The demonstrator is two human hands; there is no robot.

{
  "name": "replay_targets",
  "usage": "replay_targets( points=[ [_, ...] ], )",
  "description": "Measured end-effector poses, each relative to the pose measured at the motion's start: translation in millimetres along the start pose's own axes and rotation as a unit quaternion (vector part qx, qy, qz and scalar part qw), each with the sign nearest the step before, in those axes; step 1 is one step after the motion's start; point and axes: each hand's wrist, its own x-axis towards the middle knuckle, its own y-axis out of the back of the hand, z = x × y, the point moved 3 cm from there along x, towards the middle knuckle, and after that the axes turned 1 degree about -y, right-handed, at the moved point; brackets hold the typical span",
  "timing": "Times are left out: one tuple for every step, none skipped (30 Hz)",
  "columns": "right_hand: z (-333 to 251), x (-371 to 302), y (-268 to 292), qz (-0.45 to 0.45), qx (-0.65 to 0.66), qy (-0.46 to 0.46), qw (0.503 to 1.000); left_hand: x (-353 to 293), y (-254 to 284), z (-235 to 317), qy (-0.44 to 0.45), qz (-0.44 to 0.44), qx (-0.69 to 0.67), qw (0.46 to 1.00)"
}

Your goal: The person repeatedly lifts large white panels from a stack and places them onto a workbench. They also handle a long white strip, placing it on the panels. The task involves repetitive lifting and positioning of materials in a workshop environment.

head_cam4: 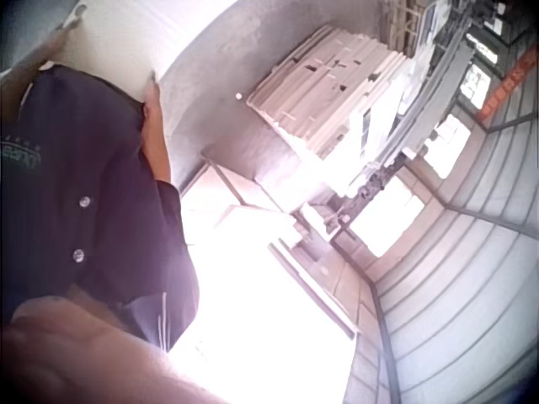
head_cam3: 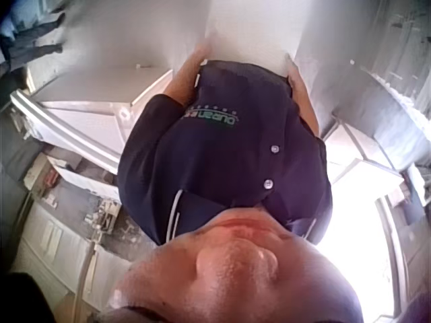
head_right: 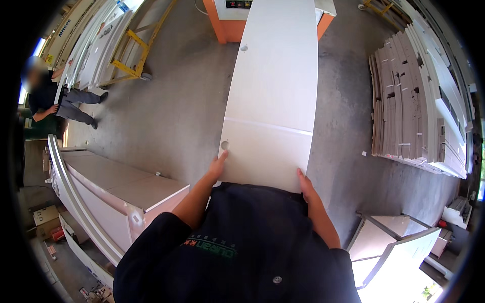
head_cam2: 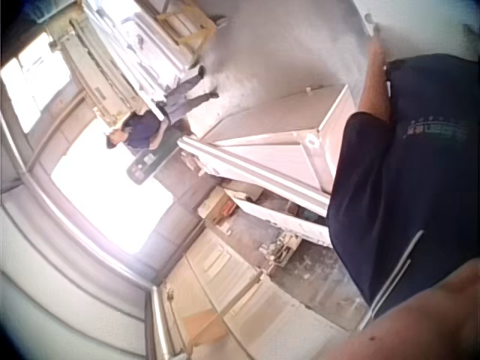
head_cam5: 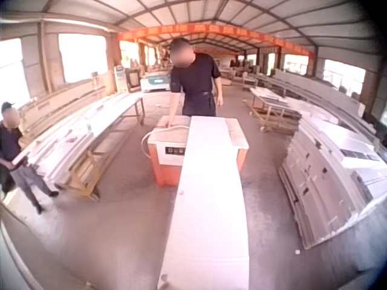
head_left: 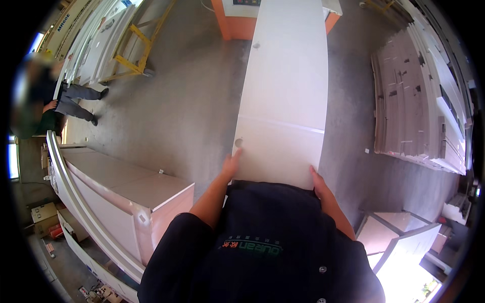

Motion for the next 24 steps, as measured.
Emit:
replay_targets(
  points=[
    [-3, 2, -1, 0.007, -0.004, 0.009, 1.000, -2, 0, 10, -0.009, 0.013, -0.005, 1.000],
    [-4, 3, -2, 0.014, -0.007, 0.018, 1.000, -4, 1, 11, -0.019, 0.026, -0.009, 0.999],
    [-2, 0, -2, 0.022, -0.010, 0.028, 0.999, 2, 0, -3, -0.018, 0.031, 0.001, 0.999],
    [-5, -3, -5, 0.026, -0.016, 0.023, 0.999, 15, -1, -16, -0.020, 0.039, 0.006, 0.999],
    [-9, -6, -8, 0.032, -0.019, 0.020, 0.999, 19, -1, -17, -0.025, 0.045, 0.013, 0.999],
    [-12, -8, -10, 0.039, -0.022, 0.018, 0.999, 22, -1, -20, -0.025, 0.043, 0.016, 0.999],
    [-12, -8, -10, 0.039, -0.022, 0.020, 0.999, 19, -1, -18, -0.026, 0.040, 0.019, 0.999],
    [-11, -8, -10, 0.039, -0.022, 0.022, 0.999, 18, -1, -17, -0.026, 0.038, 0.023, 0.999],
    [-11, -8, -10, 0.039, -0.022, 0.024, 0.999, 19, -1, -17, -0.027, 0.035, 0.024, 0.999],
    [-10, -6, -9, 0.030, -0.017, 0.019, 0.999, 21, -1, -17, -0.028, 0.032, 0.026, 0.999],
    [-9, -5, -7, 0.021, -0.011, 0.014, 1.000, 22, 0, -18, -0.029, 0.029, 0.028, 0.999],
    [-7, -4, -7, 0.012, -0.005, 0.009, 1.000, 21, 0, -22, -0.021, 0.015, 0.033, 0.999],
    [-5, -4, -6, 0.014, -0.009, 0.012, 1.000, 16, 1, -19, -0.017, 0.001, 0.039, 0.999],
    [-6, -3, -5, 0.013, -0.015, 0.026, 0.999, 16, 2, -8, -0.024, -0.010, 0.041, 0.999],
    [-4, -4, -4, 0.013, -0.021, 0.039, 0.999, 22, 0, -19, -0.029, 0.015, 0.053, 0.998],
    [8, 10, 5, 0.015, -0.009, 0.040, 0.999, 31, -4, -27, -0.042, 0.041, 0.062, 0.996],
    [3, 5, 2, 0.022, -0.020, 0.043, 0.999, 26, -3, -20, -0.042, 0.032, 0.057, 0.997],
    [6, 9, 4, 0.017, -0.019, 0.044, 0.999, 16, -2, -13, -0.037, 0.023, 0.052, 0.998],
    [5, 8, 3, 0.014, -0.023, 0.039, 0.999, 16, 0, -17, -0.036, 0.031, 0.050, 0.998],
    [6, 8, 4, 0.015, -0.025, 0.034, 0.999, 18, -1, -19, -0.034, 0.037, 0.049, 0.998],
    [6, 9, 4, 0.023, -0.029, 0.029, 0.999, 21, -1, -21, -0.032, 0.042, 0.048, 0.997],
    [6, 10, 5, 0.031, -0.034, 0.024, 0.999, 18, 0, -19, -0.032, 0.043, 0.046, 0.997],
    [7, 11, 6, 0.041, -0.036, 0.018, 0.998, 13, 0, -14, -0.033, 0.042, 0.046, 0.997],
    [7, 11, 7, 0.045, -0.037, 0.018, 0.998, 11, 1, -11, -0.033, 0.042, 0.047, 0.997]
  ],
)
